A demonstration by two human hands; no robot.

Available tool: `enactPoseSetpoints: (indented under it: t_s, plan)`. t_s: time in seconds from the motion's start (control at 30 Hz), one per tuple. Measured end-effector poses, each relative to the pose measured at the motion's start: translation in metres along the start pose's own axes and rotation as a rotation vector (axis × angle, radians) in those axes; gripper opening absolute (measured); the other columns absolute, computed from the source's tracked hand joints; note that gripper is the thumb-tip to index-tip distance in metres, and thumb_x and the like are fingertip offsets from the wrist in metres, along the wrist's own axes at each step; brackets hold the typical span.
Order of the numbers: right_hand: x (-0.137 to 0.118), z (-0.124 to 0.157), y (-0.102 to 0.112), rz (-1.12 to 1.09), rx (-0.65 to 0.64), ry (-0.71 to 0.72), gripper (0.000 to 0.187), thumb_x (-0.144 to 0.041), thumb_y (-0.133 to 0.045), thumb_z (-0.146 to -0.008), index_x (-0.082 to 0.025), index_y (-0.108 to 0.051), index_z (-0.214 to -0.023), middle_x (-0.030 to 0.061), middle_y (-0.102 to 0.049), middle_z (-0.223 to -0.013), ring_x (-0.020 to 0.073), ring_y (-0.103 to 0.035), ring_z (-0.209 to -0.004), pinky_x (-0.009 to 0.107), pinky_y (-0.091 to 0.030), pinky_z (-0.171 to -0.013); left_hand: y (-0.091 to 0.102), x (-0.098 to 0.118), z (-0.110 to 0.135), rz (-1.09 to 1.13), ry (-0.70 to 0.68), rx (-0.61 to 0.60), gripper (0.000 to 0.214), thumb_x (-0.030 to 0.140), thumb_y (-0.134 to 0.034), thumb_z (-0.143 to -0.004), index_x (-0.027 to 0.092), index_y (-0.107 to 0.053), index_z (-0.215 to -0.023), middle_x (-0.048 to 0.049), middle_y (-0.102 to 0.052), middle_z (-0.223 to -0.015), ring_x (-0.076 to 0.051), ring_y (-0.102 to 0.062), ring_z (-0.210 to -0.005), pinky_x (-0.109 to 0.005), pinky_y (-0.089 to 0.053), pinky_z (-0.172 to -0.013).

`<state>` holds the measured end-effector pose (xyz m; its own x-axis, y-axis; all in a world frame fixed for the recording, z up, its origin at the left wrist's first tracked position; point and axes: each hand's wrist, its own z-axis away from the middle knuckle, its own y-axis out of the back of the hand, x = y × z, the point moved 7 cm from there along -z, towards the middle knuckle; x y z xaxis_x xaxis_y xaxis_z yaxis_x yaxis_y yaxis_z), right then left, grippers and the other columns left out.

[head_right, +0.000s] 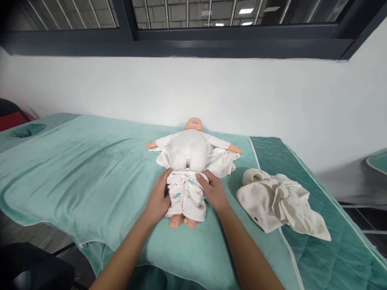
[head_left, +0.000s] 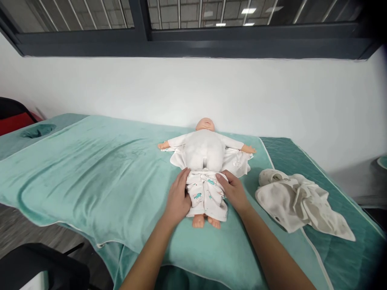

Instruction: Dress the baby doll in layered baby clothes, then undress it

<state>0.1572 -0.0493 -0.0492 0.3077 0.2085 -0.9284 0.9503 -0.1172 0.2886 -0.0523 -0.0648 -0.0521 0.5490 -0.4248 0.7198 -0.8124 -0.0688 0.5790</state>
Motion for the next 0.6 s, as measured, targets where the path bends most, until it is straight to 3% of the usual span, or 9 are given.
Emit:
enactPoseSetpoints:
  t_s: [0.33,0.6]
  plan:
    - [-0.002,-0.012,-0.005,-0.125,-0.025,0.002,0.033,-0.050,-0.063,-0.086,-0.021,-0.058,-0.100,-0.0001,-0.060,-0.088,0.0183,-0.053,-0.083,0.029,-0.044,-0.075,-0.002,-0.004,-0.041,0.079,-0.060,0.108,0.074,-0.002,-0.045,-0.070,0.022,-0.044,-0.140,-0.0099,-0.044,-0.149,-0.024,-0.042,-0.139,-0.044,-0.034,-0.117]
    - [0.000,-0.018,-0.005,-0.040,0.014,0.009,0.031,-0.050,-0.063,-0.087,-0.021,-0.059,-0.098,-0.0005,-0.063,-0.088,0.0184,-0.055,-0.083,0.029,-0.043,-0.075,0.002,-0.007,-0.050,0.117,-0.053,0.168,0.058,-0.001,-0.045,-0.071,0.020,-0.054,-0.124,-0.0102,-0.051,-0.138,-0.023,-0.048,-0.130,-0.042,-0.038,-0.113]
